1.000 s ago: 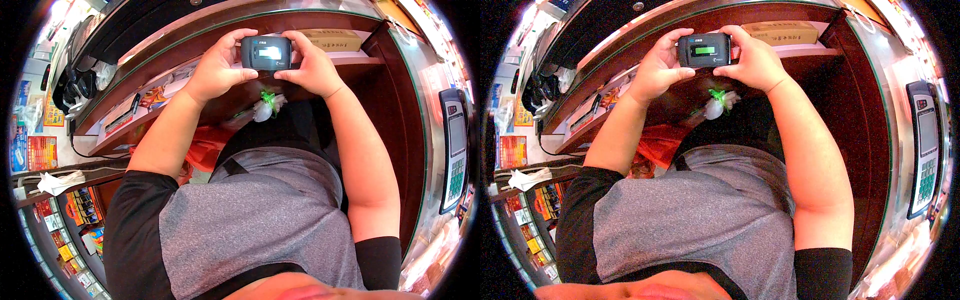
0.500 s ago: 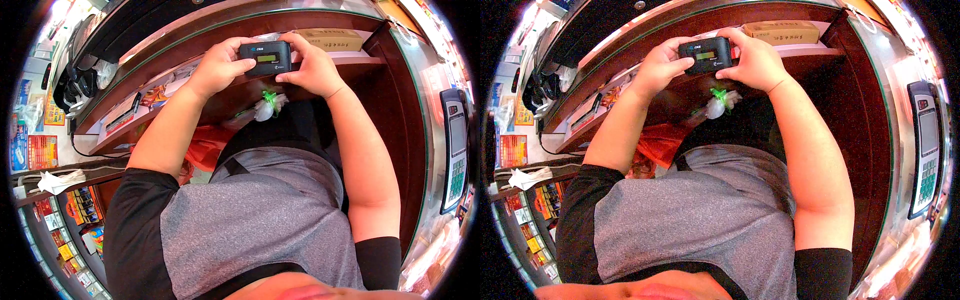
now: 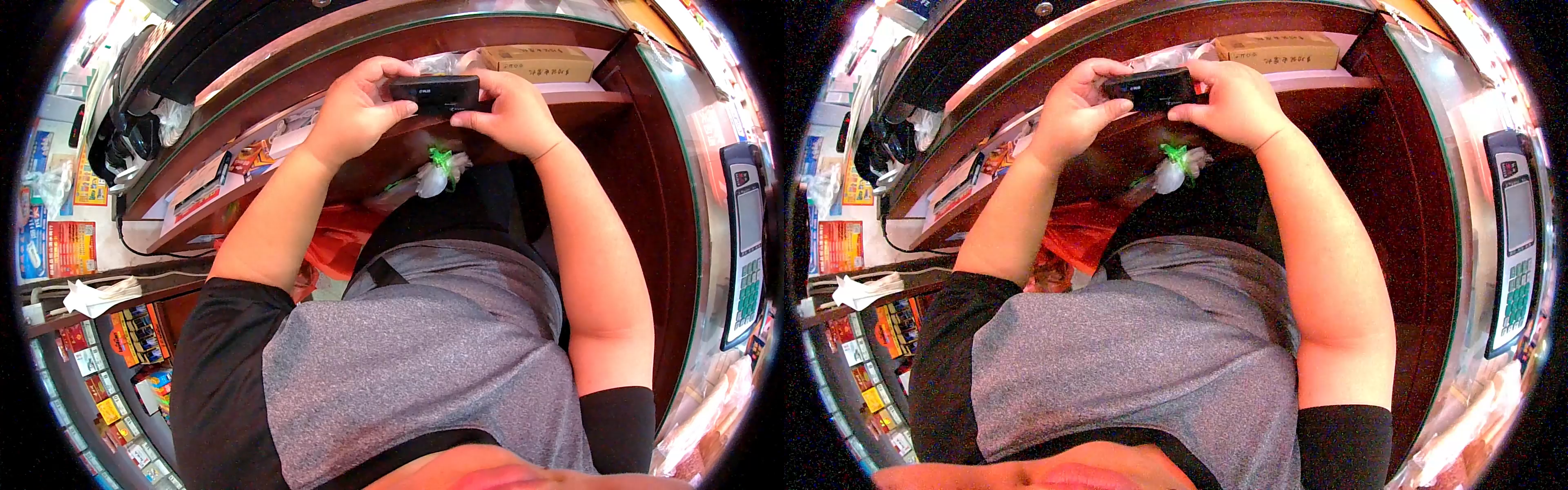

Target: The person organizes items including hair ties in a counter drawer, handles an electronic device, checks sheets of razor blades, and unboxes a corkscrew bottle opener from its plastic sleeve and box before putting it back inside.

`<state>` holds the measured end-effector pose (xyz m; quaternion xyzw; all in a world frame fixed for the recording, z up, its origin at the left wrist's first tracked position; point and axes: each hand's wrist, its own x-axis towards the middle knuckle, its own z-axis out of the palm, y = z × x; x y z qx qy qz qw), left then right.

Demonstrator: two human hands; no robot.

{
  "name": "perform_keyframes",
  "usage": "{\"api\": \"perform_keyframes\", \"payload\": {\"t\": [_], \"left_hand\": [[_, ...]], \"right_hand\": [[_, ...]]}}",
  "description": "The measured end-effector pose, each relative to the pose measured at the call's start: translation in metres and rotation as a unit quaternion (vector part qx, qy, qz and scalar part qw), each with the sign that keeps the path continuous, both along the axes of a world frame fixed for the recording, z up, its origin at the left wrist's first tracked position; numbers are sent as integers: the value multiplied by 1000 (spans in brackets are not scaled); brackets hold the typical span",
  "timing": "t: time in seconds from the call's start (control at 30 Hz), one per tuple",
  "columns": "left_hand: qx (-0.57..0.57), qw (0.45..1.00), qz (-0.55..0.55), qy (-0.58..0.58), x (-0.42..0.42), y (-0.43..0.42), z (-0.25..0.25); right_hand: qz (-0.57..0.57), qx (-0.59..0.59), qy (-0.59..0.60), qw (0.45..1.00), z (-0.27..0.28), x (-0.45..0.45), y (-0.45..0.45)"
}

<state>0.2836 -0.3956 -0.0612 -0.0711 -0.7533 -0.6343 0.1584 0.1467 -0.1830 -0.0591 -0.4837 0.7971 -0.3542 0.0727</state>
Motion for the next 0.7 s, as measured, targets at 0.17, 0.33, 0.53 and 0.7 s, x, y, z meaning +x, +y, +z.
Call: {"api": "perform_keyframes", "payload": {"t": [0.17, 0.33, 0.53, 0.7], "left_hand": [[-131, 985, 18, 112, -1, -4, -1], [-217, 960, 38, 175, 4, -1, 12], [-198, 964, 35, 173, 4, 0, 8], [-203, 965, 38, 160, 5, 4, 13]], "right_hand": [[17, -60, -9, 998, -6, 1, -2], [8, -59, 21, 998, -4, 3, -3], [15, -50, 8, 999, 1, 7, -3], [17, -50, 1, 999, -1, 6, -3]]}}
